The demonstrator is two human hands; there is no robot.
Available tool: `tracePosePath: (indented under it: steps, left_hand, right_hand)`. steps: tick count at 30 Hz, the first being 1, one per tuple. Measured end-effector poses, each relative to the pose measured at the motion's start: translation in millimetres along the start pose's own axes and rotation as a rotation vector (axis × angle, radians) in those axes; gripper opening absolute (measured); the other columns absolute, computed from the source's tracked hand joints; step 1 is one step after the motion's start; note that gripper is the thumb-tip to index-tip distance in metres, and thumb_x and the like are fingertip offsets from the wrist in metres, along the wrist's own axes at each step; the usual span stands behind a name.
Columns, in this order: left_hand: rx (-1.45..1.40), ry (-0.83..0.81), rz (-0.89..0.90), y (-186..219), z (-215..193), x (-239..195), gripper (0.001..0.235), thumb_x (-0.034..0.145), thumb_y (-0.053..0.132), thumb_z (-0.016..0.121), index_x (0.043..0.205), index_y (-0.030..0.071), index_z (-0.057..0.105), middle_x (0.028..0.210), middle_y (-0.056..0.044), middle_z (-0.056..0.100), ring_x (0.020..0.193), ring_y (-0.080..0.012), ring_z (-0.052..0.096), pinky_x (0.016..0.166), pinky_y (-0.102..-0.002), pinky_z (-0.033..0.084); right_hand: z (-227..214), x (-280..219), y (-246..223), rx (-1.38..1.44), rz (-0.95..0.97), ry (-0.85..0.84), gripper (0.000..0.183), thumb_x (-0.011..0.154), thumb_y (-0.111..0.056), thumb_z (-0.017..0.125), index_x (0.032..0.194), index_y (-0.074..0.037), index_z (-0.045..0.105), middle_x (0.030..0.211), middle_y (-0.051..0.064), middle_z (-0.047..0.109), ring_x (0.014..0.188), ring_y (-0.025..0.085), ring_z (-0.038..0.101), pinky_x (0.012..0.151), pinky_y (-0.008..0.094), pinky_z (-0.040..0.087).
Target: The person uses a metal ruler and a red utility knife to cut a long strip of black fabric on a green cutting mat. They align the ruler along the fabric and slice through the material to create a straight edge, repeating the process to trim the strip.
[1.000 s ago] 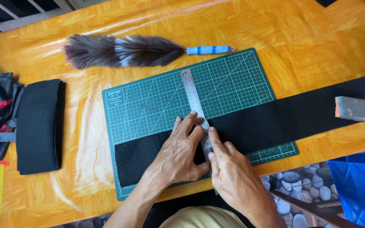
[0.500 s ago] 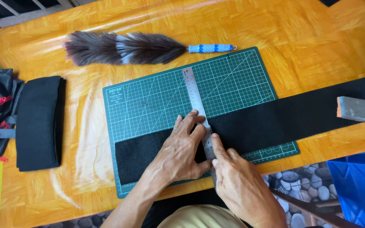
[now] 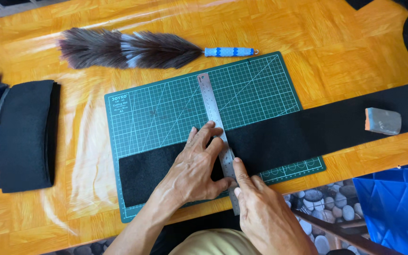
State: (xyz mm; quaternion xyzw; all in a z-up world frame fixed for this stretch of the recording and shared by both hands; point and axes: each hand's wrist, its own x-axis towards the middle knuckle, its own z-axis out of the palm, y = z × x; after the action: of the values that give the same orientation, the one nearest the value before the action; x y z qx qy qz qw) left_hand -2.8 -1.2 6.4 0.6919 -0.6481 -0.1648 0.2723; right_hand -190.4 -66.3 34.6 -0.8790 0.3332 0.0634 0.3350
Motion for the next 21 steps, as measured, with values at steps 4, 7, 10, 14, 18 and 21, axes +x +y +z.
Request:
tracePosePath:
  steps: [4,7,10,14,18,21]
  left_hand:
    - [-0.039,0.001,-0.009,2.0,-3.2,0.8,0.066,0.064,0.032,0.086,0.115,0.001,0.057,0.139,-0.021,0.049,0.151,-0.0448,0.030,0.119,-0.067,0.023]
    - [-0.042,0.012,0.003,0.2,-1.3,0.5,0.064,0.064,0.030,0.085,0.114,0.002,0.057,0.138,-0.021,0.050,0.150,-0.0466,0.032,0.118,-0.069,0.024]
    - [-0.042,-0.004,-0.003,-1.0,-0.9,-0.3,0.065,0.064,0.031,0.086,0.113,0.002,0.056,0.142,-0.024,0.047,0.152,-0.0470,0.027,0.119,-0.069,0.022]
    - [-0.031,0.011,0.010,-1.3,-1.8,0.8,0.069,0.063,0.032,0.090,0.115,0.002,0.056,0.139,-0.022,0.048,0.151,-0.0469,0.031,0.118,-0.070,0.025]
    - [-0.035,0.019,0.003,1.1,-2.6,1.1,0.067,0.063,0.031,0.089,0.114,0.001,0.057,0.138,-0.022,0.049,0.150,-0.0468,0.032,0.119,-0.069,0.024]
    - [-0.043,0.014,0.005,2.3,-3.8,1.4,0.065,0.064,0.029,0.088,0.113,0.001,0.057,0.137,-0.022,0.049,0.151,-0.0465,0.031,0.119,-0.069,0.024]
  right_hand:
    - [-4.5,-3.4,-3.8,-0.014,0.096,-0.074,0.068,0.099,-0.025,0.048,0.164,-0.022,0.028,0.118,0.016,0.064,0.094,0.042,0.069,0.076,0.059,0.052]
    - [-2.0,-8.8,-2.2,-0.009,0.069,-0.036,0.067,0.099,-0.025,0.048,0.163,-0.019,0.030,0.123,0.015,0.064,0.102,0.042,0.066,0.080,0.058,0.052]
    - [2.2,-14.9,3.7,-0.042,0.067,-0.041,0.068,0.098,-0.026,0.052,0.163,-0.023,0.031,0.117,0.011,0.065,0.086,0.043,0.070,0.067,0.058,0.053]
    - [7.9,-19.2,11.3,-0.040,-0.073,0.085,0.069,0.095,-0.020,0.057,0.160,-0.014,0.035,0.123,0.017,0.066,0.091,0.044,0.069,0.069,0.055,0.054]
    - [4.0,-21.5,3.0,-0.047,-0.005,0.046,0.069,0.096,-0.021,0.055,0.161,-0.016,0.035,0.113,0.013,0.066,0.078,0.042,0.069,0.059,0.057,0.051]
    - [13.5,-25.6,16.2,-0.042,-0.045,0.047,0.073,0.095,-0.023,0.057,0.163,-0.017,0.030,0.116,0.012,0.065,0.089,0.041,0.069,0.065,0.055,0.054]
